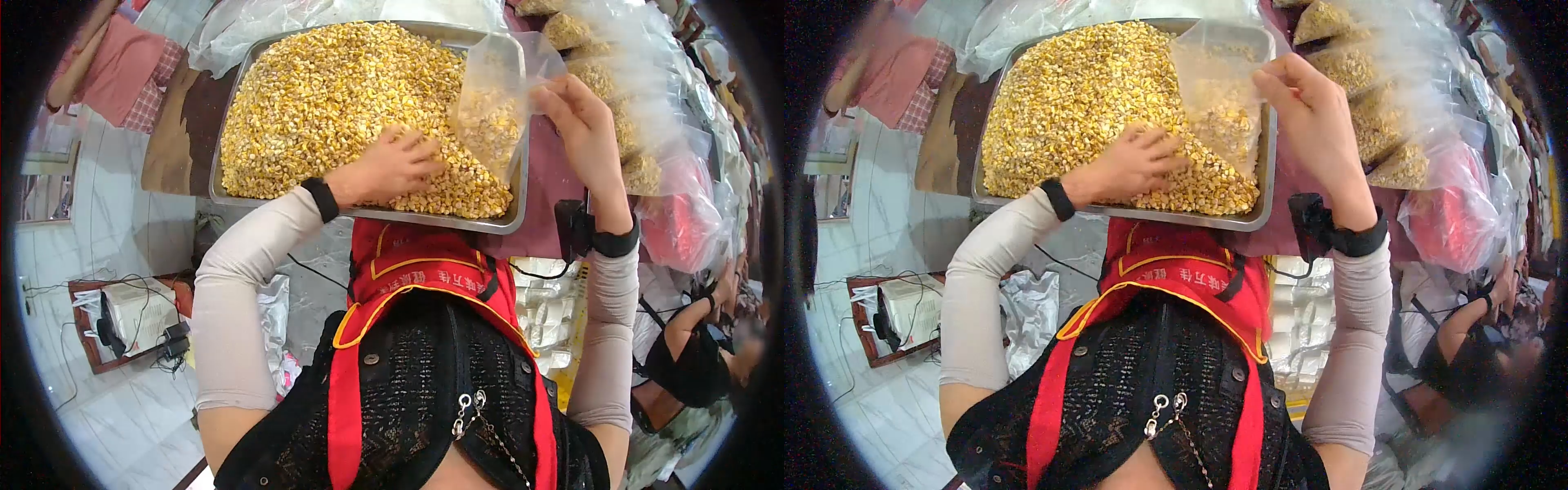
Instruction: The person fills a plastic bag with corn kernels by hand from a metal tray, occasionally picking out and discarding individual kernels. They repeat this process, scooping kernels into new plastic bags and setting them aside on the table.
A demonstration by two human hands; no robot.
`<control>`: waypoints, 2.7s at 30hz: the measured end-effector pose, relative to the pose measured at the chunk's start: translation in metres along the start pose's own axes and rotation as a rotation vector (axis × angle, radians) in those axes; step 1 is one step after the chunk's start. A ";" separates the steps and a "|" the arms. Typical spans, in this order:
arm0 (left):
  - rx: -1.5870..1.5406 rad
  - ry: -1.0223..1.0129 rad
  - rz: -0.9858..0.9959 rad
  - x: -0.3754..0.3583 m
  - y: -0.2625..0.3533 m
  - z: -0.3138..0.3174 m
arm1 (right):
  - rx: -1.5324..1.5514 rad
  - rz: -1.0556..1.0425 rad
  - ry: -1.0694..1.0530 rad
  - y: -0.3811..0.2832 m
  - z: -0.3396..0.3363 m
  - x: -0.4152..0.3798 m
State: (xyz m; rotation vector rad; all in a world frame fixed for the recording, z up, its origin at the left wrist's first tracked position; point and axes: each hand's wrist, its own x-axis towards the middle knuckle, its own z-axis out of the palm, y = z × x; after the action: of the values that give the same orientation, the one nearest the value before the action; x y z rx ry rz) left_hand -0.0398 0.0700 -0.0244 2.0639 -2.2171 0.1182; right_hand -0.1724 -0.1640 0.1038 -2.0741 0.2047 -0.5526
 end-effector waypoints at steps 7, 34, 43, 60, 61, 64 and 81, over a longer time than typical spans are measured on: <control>0.148 -0.203 -0.317 0.009 -0.029 -0.023 | 0.024 -0.037 0.086 -0.004 -0.023 0.002; 0.148 -0.599 -0.456 0.098 -0.057 -0.029 | 0.061 0.024 0.252 -0.005 -0.099 -0.018; 0.340 -0.342 -0.285 0.202 -0.024 0.040 | 0.026 0.096 0.300 -0.003 -0.118 -0.026; -0.096 -0.252 -0.432 0.158 -0.065 0.019 | 0.060 0.080 0.285 -0.004 -0.118 -0.020; -0.086 -0.205 -0.315 0.168 -0.056 0.038 | 0.047 0.078 0.277 -0.004 -0.117 -0.018; -0.036 0.124 -0.331 0.172 -0.010 0.077 | 0.034 0.090 0.276 -0.006 -0.114 -0.018; 0.281 -0.215 -0.150 0.089 -0.079 0.015 | 0.087 0.077 0.166 -0.019 -0.091 -0.004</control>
State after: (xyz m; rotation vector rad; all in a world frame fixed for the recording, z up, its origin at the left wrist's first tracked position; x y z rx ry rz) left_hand 0.0320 -0.0260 -0.0291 2.4912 -2.2645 0.2157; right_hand -0.2192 -0.2222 0.1596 -1.9290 0.3501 -0.6753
